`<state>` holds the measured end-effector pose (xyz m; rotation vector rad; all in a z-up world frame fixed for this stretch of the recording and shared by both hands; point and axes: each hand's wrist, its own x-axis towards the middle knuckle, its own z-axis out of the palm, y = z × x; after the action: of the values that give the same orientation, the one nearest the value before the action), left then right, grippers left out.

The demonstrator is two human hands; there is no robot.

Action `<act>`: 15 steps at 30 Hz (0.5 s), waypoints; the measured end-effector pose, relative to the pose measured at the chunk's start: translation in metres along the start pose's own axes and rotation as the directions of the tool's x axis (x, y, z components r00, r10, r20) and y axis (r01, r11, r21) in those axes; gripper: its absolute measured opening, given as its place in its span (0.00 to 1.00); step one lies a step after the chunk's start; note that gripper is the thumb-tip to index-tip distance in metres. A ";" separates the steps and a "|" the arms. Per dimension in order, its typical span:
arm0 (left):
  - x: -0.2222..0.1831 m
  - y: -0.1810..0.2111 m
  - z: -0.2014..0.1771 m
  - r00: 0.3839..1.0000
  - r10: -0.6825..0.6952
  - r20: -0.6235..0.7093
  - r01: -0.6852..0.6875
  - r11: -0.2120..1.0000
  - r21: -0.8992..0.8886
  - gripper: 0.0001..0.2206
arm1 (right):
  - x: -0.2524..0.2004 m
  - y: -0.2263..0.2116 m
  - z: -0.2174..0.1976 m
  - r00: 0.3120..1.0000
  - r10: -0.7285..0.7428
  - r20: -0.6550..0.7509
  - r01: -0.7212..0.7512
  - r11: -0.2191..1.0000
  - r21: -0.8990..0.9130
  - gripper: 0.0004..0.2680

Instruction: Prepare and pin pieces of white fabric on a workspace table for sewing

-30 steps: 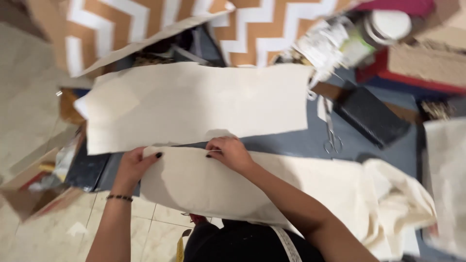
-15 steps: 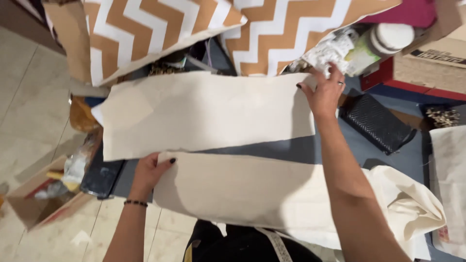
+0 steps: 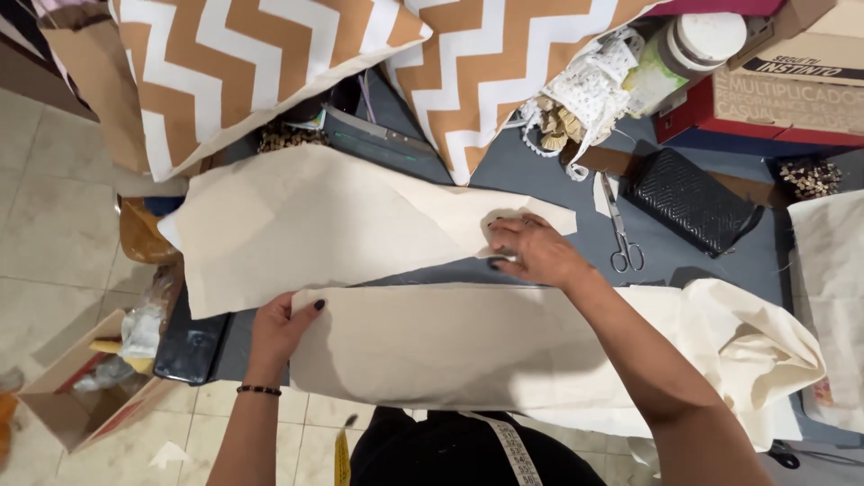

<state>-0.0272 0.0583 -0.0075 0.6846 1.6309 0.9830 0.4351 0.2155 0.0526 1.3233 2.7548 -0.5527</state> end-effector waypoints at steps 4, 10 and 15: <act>-0.008 0.010 0.004 1.000 0.000 -0.018 0.000 1.000 0.009 0.12 | -0.009 -0.005 -0.011 0.998 -0.011 0.054 0.006 0.995 0.095 0.17; -0.013 0.020 0.011 0.999 -0.003 -0.046 0.012 0.981 0.194 0.13 | -0.043 0.021 -0.042 0.959 0.060 -0.277 0.013 0.967 0.253 0.10; -0.023 0.023 0.015 0.998 -0.001 -0.068 0.020 0.962 0.272 0.10 | -0.093 0.081 -0.057 0.865 0.255 -0.432 -0.148 0.952 0.266 0.06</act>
<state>-0.0076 0.0543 0.0220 0.8339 1.8485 0.7869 0.5627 0.2110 0.0989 2.0116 2.9097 -0.6174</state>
